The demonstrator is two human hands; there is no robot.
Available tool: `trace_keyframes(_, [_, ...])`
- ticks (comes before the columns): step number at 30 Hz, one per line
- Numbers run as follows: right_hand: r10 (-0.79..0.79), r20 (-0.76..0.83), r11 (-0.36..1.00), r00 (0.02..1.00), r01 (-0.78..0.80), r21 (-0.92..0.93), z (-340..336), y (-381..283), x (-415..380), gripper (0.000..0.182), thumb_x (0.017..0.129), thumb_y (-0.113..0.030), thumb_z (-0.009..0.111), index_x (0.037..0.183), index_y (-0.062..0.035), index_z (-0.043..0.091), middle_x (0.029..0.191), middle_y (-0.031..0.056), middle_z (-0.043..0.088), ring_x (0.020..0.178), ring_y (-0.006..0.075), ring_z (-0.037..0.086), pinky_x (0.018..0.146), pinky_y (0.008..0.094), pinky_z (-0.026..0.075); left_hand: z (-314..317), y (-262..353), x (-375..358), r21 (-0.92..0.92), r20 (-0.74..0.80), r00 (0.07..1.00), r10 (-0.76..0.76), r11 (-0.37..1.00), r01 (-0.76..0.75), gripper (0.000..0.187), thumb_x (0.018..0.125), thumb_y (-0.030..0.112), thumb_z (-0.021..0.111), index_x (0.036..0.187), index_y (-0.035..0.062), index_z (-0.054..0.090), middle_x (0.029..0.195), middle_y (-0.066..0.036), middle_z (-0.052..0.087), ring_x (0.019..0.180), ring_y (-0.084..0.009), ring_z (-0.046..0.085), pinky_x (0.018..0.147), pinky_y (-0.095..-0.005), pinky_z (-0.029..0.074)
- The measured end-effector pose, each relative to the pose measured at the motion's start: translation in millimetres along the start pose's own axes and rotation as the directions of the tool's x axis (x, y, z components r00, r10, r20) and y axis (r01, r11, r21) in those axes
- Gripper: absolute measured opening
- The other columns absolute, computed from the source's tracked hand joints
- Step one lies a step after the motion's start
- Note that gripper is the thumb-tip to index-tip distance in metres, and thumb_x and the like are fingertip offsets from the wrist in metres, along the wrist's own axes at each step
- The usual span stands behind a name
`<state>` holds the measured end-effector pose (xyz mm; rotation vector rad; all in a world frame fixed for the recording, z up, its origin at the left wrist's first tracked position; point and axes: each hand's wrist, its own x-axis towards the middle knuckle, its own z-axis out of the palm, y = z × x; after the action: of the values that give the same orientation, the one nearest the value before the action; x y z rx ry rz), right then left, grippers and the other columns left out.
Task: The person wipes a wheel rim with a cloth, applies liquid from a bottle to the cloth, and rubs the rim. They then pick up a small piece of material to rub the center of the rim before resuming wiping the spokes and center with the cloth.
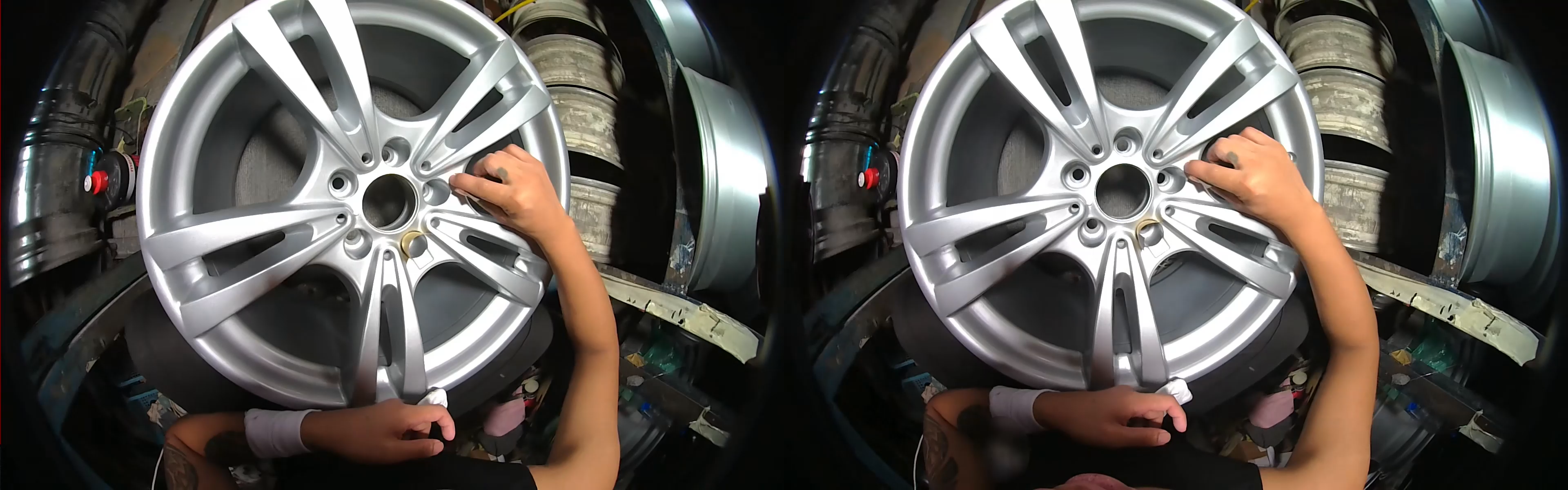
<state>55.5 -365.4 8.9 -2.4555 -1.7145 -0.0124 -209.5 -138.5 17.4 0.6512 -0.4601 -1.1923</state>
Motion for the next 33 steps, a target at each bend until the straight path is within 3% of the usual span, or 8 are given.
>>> trace_keyframes(8, [-0.028, -0.027, 0.999, 0.999, 0.028, -0.016, 2, -2, -4, 0.029, 0.076, -0.014, 0.078, 0.105, -0.02, 0.077, 0.08, -0.0001, 0.059, 0.066, 0.0194, 0.056, 0.061, 0.0327, 0.044, 2, 0, 1, -0.004, 0.007, 1.0, -0.008, 1.0, 0.008, 0.031, 0.103, 0.029, 0.059, 0.123, 0.0065, 0.055, 0.103, -0.008, 0.063, 0.088, -0.0163, 0.061, 0.082, -0.0324, 0.049])
trace_keyframes(12, [0.031, 0.093, 0.998, 0.995, -0.025, -0.063, -11, -7, -2, 0.03, 0.075, -0.013, 0.077, 0.105, -0.0203, 0.077, 0.08, 0.0001, 0.059, 0.067, 0.0194, 0.057, 0.064, 0.0321, 0.047, -2, -6, 1, 0.028, 0.083, 0.993, -0.085, 0.996, 0.083, 0.03, 0.103, 0.029, 0.058, 0.123, 0.0066, 0.055, 0.108, -0.008, 0.065, 0.092, -0.0174, 0.063, 0.085, -0.0329, 0.05])
trace_keyframes(15, [-0.004, 0.003, 0.999, 1.0, 0.004, -0.033, -3, -7, -1, 0.035, 0.072, -0.008, 0.079, 0.105, -0.0184, 0.078, 0.079, 0.0006, 0.062, 0.066, 0.0187, 0.057, 0.061, 0.0335, 0.045, 3, -2, 0, 0.012, -0.011, 1.0, -0.029, 1.0, 0.029, 0.028, 0.105, 0.025, 0.057, 0.127, 0.0072, 0.055, 0.085, -0.002, 0.057, 0.079, -0.0085, 0.051, 0.075, -0.0281, 0.043])
trace_keyframes(18, [0.04, 0.043, 0.998, 0.998, -0.038, -0.048, -7, -13, 3, 0.035, 0.072, -0.006, 0.078, 0.105, -0.0181, 0.078, 0.081, 0.0014, 0.063, 0.067, 0.02, 0.059, 0.062, 0.0341, 0.048, 1, -2, 0, 0.024, 0.029, 0.993, -0.111, 0.994, 0.11, 0.028, 0.105, 0.025, 0.057, 0.127, 0.0075, 0.055, 0.085, -0.001, 0.056, 0.079, -0.0086, 0.051, 0.075, -0.028, 0.043])
trace_keyframes(20, [0.045, 0.017, 0.999, 0.999, -0.044, -0.025, -4, -14, 5, 0.035, 0.073, -0.005, 0.076, 0.105, -0.0178, 0.078, 0.079, 0.0019, 0.062, 0.067, 0.0213, 0.06, 0.061, 0.0351, 0.047, 5, -8, 1, 0.019, -0.017, 1.0, -0.024, 1.0, 0.024, 0.028, 0.105, 0.025, 0.057, 0.127, 0.0074, 0.055, 0.083, -0.001, 0.056, 0.079, -0.0084, 0.051, 0.074, -0.0279, 0.043])
trace_keyframes(23, [0.123, 0.147, 0.992, 0.981, -0.12, -0.032, -15, -15, 2, 0.033, 0.074, -0.008, 0.075, 0.105, -0.0162, 0.077, 0.082, 0.0041, 0.062, 0.074, 0.0243, 0.062, 0.067, 0.0364, 0.051, 3, -6, 0, 0.029, 0.028, 0.998, -0.064, 0.998, 0.064, 0.028, 0.105, 0.026, 0.057, 0.127, 0.0073, 0.055, 0.082, -0.001, 0.057, 0.078, -0.0085, 0.051, 0.074, -0.0281, 0.043])
trace_keyframes(27, [0.104, 0.068, 0.995, 0.992, -0.103, -0.016, -8, -18, -1, 0.036, 0.074, -0.004, 0.073, 0.108, -0.0154, 0.077, 0.081, 0.0044, 0.062, 0.073, 0.0244, 0.064, 0.068, 0.0376, 0.052, 2, -3, 0, 0.023, 0.041, 0.991, -0.127, 0.992, 0.126, 0.028, 0.105, 0.026, 0.057, 0.126, 0.0071, 0.055, 0.08, -0.001, 0.057, 0.077, -0.0094, 0.051, 0.072, -0.0288, 0.043])
trace_keyframes(33, [0.137, 0.135, 0.99, 0.981, -0.133, -0.037, -18, -22, 1, 0.035, 0.075, -0.003, 0.071, 0.108, -0.015, 0.077, 0.08, 0.005, 0.061, 0.071, 0.0244, 0.064, 0.066, 0.0375, 0.052, 6, -9, 1, 0.031, 0.039, 0.993, -0.114, 0.993, 0.113, 0.029, 0.105, 0.028, 0.056, 0.126, 0.0069, 0.055, 0.077, -0.002, 0.056, 0.074, -0.0105, 0.05, 0.07, -0.0297, 0.042])
